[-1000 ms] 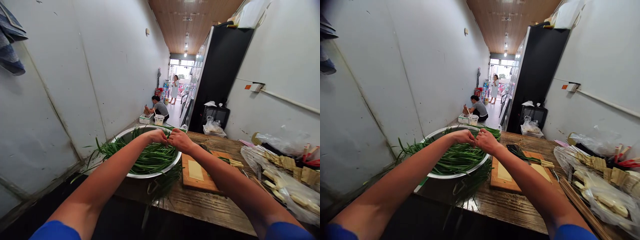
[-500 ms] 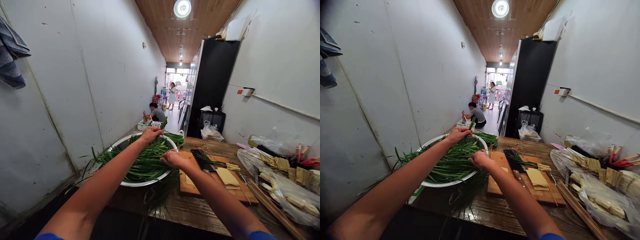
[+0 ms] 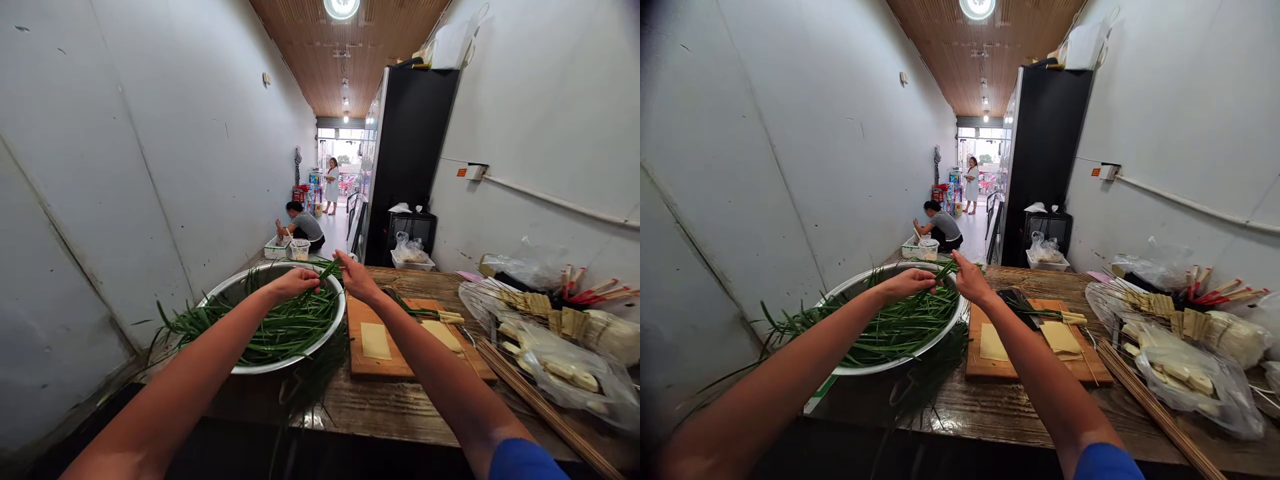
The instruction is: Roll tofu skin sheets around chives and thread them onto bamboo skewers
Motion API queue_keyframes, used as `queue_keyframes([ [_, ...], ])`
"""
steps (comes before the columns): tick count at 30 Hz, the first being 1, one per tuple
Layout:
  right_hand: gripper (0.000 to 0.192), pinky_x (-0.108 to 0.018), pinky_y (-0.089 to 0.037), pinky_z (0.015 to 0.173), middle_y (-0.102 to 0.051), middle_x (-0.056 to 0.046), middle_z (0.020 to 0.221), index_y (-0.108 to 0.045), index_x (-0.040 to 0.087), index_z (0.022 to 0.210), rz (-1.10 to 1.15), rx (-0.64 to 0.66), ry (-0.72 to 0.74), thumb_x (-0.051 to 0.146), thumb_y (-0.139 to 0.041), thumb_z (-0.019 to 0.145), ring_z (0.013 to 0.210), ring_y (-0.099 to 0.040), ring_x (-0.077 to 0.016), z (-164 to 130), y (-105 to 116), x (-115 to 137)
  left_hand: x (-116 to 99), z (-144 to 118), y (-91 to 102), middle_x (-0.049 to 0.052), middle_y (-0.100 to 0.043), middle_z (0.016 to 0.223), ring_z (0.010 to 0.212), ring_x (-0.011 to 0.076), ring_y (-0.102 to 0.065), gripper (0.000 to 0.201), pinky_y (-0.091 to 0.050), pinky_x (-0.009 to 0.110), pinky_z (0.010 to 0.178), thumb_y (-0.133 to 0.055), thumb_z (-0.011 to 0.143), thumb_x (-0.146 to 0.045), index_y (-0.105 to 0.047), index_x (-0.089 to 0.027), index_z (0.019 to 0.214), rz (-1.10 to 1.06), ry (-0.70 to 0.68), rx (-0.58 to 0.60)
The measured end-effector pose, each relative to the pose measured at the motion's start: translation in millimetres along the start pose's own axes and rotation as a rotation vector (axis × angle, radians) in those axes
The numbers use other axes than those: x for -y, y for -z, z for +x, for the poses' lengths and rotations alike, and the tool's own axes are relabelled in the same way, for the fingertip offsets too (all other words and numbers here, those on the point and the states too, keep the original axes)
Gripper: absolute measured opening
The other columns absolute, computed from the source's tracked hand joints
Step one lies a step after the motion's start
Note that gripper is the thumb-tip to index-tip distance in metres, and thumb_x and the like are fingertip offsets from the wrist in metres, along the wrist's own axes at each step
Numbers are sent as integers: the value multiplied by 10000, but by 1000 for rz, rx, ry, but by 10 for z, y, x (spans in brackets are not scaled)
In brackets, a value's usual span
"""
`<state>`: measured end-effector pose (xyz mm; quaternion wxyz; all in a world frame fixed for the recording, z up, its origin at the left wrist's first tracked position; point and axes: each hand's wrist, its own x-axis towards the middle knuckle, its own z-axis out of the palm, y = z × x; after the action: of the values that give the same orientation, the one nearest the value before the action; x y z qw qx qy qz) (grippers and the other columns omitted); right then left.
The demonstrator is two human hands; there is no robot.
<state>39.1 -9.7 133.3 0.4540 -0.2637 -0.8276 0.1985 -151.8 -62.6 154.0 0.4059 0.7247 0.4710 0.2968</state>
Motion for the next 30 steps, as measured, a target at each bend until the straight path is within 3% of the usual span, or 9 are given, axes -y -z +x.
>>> queue_keyframes([
  [8, 585, -325, -361, 1012, -548, -84, 1241, -440, 145, 1283, -31, -4, 6, 0, -364, 722, 1161, -490, -159, -116, -38, -24, 3, 79, -97, -24, -551, 589, 598, 108, -541, 249, -354, 209, 593, -573, 730, -355, -582, -111, 779, -146, 18, -4],
  [14, 586, -347, -401, 970, -565, -93, 1218, -440, 148, 1286, -80, 63, -5, 3, -370, 723, 1100, -536, -170, -210, -79, -41, -3, 85, -142, -50, -481, 563, 499, 74, -484, 240, -290, 196, 504, -543, 744, -346, -568, -110, 783, -106, 40, -8],
  [21, 498, -378, -297, 1052, -457, -107, 1328, -504, 166, 1233, -228, -2, 107, 100, -497, 739, 1235, -394, -200, -207, 76, 22, -65, 20, -132, -61, -408, 509, 445, 60, -334, 286, -202, 206, 446, -560, 711, -404, -572, -124, 768, -2, 111, 19],
  [26, 553, -340, -439, 912, -620, -100, 1118, -530, 148, 1182, -143, -12, -262, -31, -385, 679, 1007, -583, -183, -182, 56, -24, -159, -31, -160, -62, -424, 527, 463, 64, -350, 353, -221, 208, 466, -588, 667, -468, -569, -129, 763, -26, 103, 59],
  [30, 561, -300, -462, 862, -646, -65, 1068, -538, 167, 1163, -8, 93, -206, -30, -381, 661, 963, -600, -165, -275, -94, -53, -192, -43, -203, -43, -491, 572, 492, 70, -395, 361, -273, 209, 491, -626, 628, -474, -558, -128, 703, -45, 120, 88],
])
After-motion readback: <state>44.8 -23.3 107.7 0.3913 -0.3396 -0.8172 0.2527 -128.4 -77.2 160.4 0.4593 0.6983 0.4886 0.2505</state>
